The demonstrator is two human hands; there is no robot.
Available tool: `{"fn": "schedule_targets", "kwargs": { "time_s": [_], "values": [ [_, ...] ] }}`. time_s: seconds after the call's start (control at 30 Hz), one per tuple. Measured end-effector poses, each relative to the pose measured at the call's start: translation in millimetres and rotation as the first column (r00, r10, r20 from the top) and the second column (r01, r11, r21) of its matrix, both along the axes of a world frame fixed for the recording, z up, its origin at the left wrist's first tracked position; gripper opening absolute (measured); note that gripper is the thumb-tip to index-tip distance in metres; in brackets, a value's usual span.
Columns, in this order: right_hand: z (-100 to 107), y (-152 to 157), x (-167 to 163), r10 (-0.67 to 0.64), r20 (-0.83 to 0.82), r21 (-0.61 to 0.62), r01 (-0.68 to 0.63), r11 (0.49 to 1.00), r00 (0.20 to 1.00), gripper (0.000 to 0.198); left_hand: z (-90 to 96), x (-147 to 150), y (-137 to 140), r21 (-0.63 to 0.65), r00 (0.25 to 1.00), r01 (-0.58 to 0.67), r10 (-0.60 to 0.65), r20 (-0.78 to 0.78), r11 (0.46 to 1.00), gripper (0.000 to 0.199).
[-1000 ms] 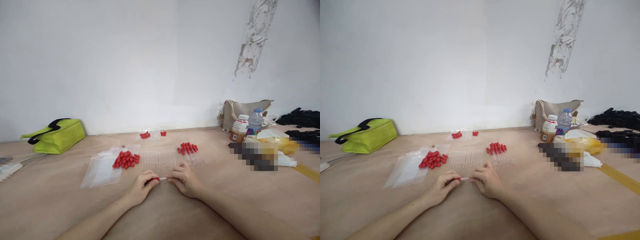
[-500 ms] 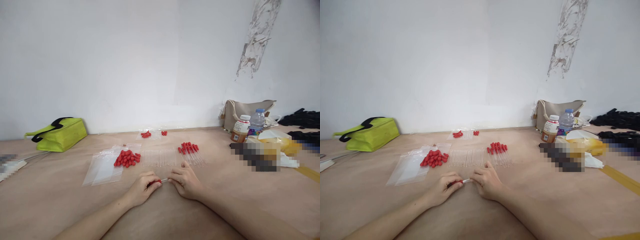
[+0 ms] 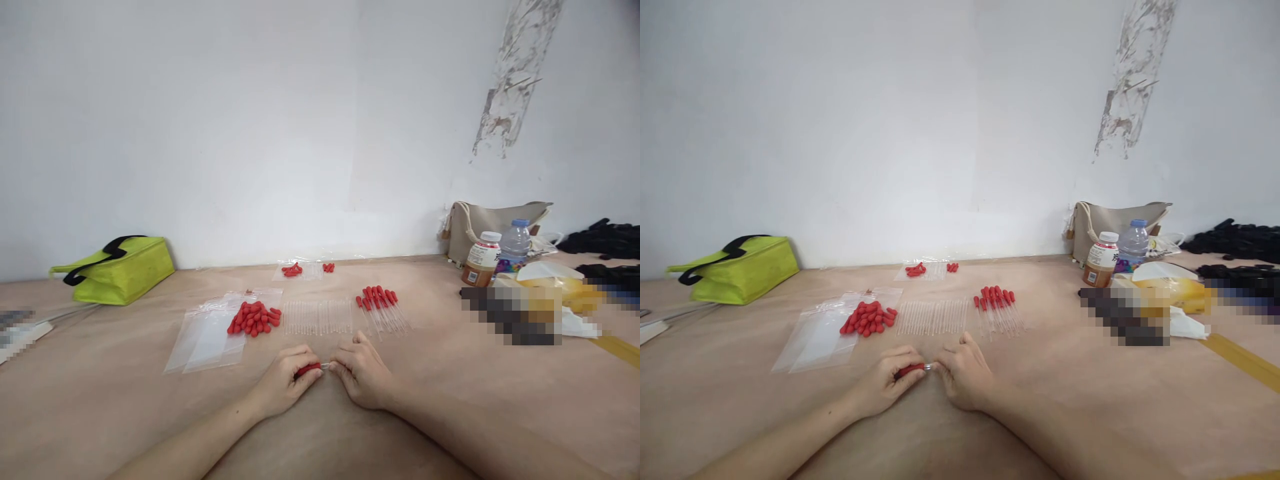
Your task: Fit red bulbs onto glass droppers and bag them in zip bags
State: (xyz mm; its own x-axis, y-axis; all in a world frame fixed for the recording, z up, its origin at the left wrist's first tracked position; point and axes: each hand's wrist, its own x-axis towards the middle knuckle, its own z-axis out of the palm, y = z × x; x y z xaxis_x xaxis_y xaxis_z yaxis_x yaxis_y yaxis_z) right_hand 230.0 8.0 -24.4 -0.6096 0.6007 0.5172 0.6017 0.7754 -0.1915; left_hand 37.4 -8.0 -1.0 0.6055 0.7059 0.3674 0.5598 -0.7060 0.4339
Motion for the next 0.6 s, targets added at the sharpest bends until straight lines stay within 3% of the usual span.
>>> {"fn": "schedule_targets", "kwargs": {
  "time_s": [0.1,0.23,0.4,0.53,0.6],
  "values": [
    [4,1,-1,-0.006,0.015,-0.012,0.007,1.000,1.000,0.022,0.1,-1,2,0.012,1.000,-0.006,0.005,0.012,1.000,0.024],
    [13,1,3,-0.037,0.072,0.070,0.032,0.997,0.997,0.020,-4.8,-6,6,0.083,0.999,-0.017,0.013,0.042,0.996,0.023],
    [17,-7,4,-0.044,0.131,0.076,0.035,0.996,0.990,0.016,-13.5,-13,7,0.190,0.998,0.059,-0.060,-0.005,0.980,0.035],
    [21,0,11,-0.202,0.069,0.001,0.202,0.979,0.977,0.020,-11.7,-15,4,0.127,0.981,-0.172,0.159,0.109,0.977,0.053],
    [26,15,19,-0.380,0.022,-0.047,0.381,0.924,0.925,0.023,-9.8,-16,3,0.065,0.964,-0.246,0.237,0.123,0.967,0.057]
  ]
}}
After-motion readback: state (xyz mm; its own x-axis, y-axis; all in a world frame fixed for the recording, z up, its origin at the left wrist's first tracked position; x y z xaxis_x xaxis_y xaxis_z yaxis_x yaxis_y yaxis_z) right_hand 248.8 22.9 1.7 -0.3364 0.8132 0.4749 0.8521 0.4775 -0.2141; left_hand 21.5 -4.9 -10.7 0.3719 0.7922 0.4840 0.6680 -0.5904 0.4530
